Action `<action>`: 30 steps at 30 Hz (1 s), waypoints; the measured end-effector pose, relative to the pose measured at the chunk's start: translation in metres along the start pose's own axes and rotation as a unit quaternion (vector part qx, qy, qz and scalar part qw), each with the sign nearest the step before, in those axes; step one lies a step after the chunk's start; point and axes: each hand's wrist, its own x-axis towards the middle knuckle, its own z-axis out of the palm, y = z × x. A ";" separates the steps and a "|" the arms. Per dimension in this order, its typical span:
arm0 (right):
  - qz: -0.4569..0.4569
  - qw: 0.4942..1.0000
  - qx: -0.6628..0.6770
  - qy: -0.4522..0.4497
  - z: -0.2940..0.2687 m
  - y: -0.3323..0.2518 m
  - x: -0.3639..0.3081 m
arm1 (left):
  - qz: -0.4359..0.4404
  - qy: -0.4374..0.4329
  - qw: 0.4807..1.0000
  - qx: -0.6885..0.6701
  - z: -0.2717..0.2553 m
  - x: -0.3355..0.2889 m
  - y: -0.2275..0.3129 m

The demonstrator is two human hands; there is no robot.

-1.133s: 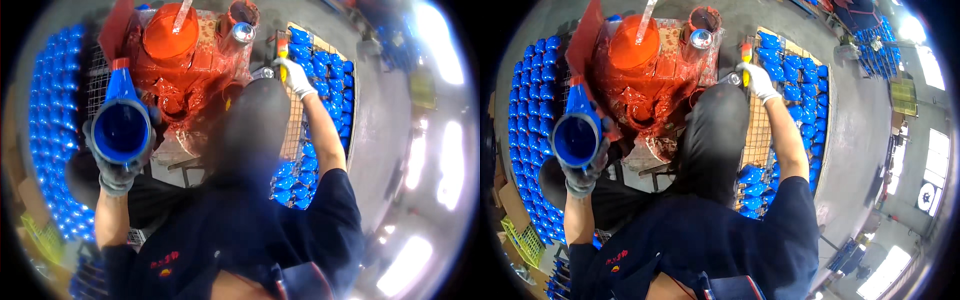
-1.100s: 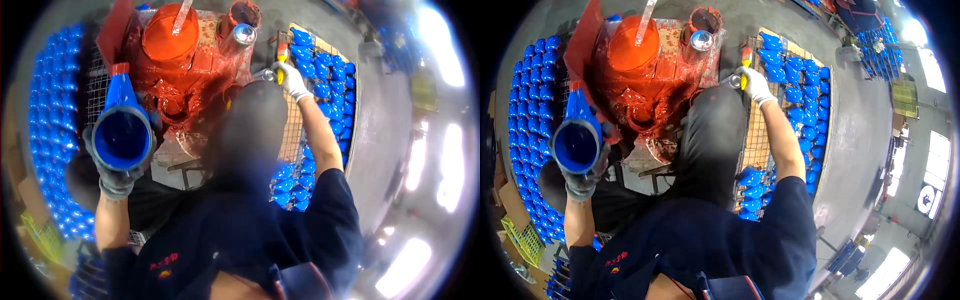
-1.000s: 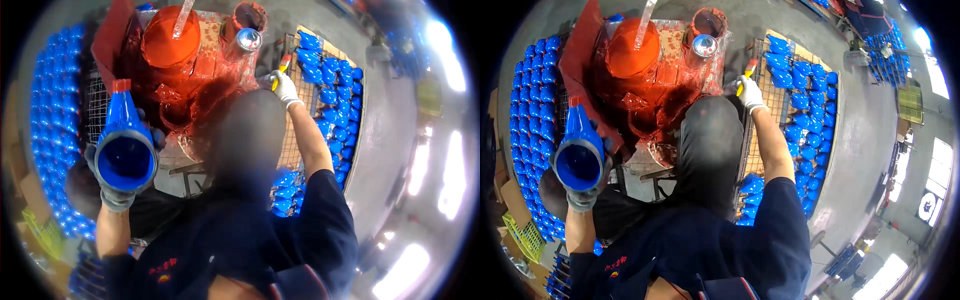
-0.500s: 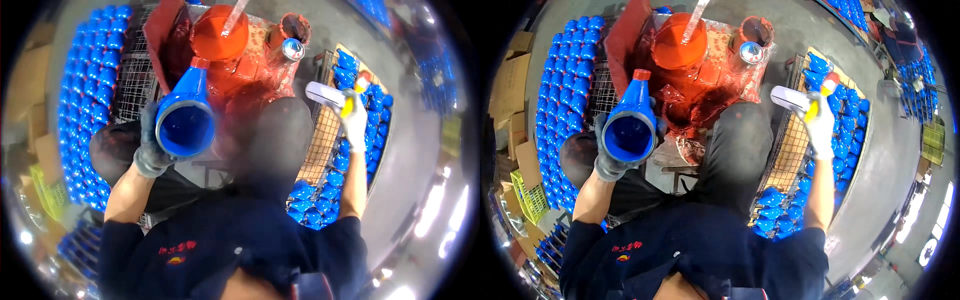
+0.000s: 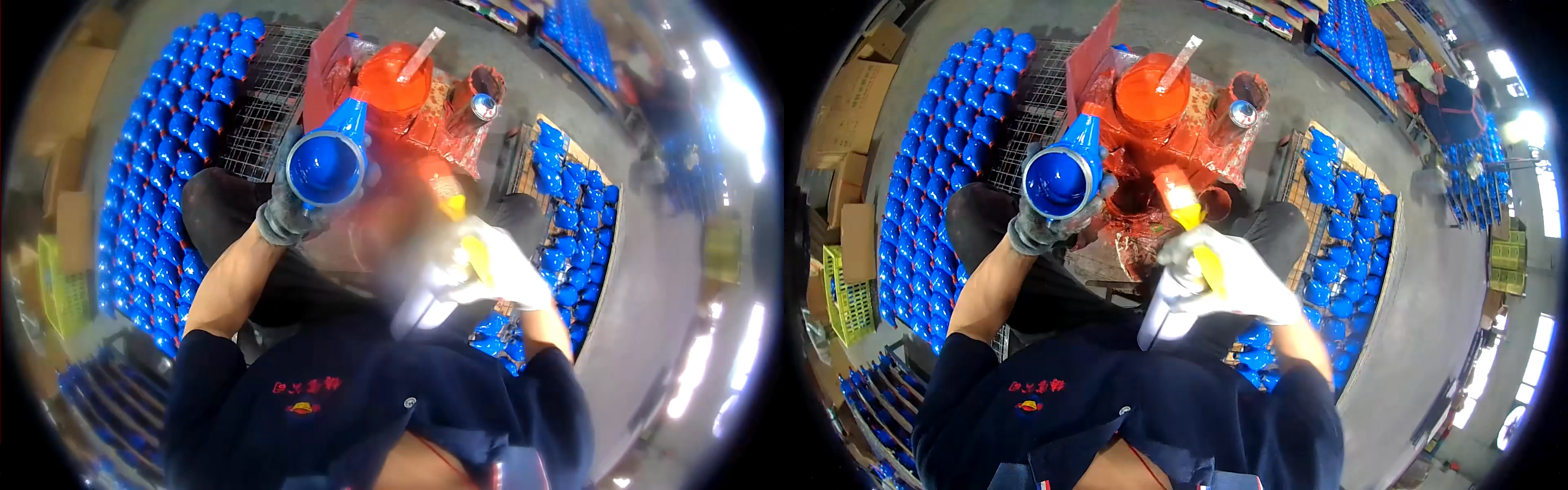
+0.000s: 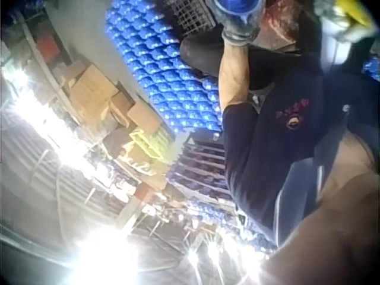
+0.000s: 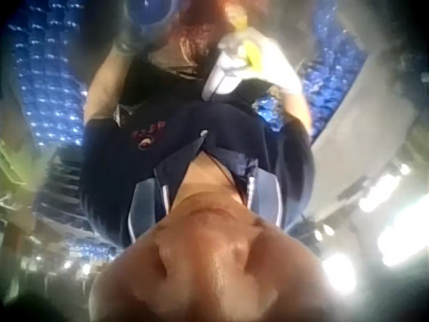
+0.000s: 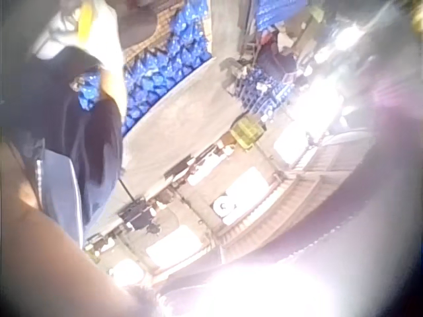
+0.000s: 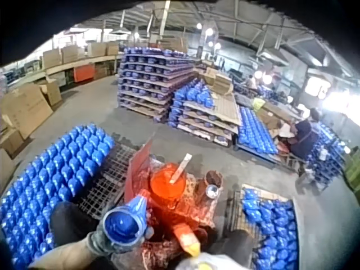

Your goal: The person paints a blue metal component with a paintbrush, dipping the tool into a bucket of red paint and coating the sides of the object.

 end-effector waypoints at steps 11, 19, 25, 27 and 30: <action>-0.131 0.943 0.290 0.098 0.094 0.079 0.004 | 0.032 -0.032 0.999 0.006 -0.005 -0.022 0.003; -0.106 0.895 0.409 0.141 0.101 0.069 0.021 | -0.030 -0.139 0.990 0.025 -0.018 -0.014 0.010; -0.198 0.833 0.485 0.179 0.078 0.019 0.087 | 0.026 -0.076 0.993 0.085 -0.007 -0.013 0.006; -0.292 0.904 0.128 0.286 0.073 0.020 0.101 | 0.051 -0.059 0.988 0.136 -0.014 -0.013 0.009; -0.313 0.876 -0.109 0.350 0.069 0.020 0.108 | 0.065 -0.038 0.987 0.145 -0.016 -0.014 0.008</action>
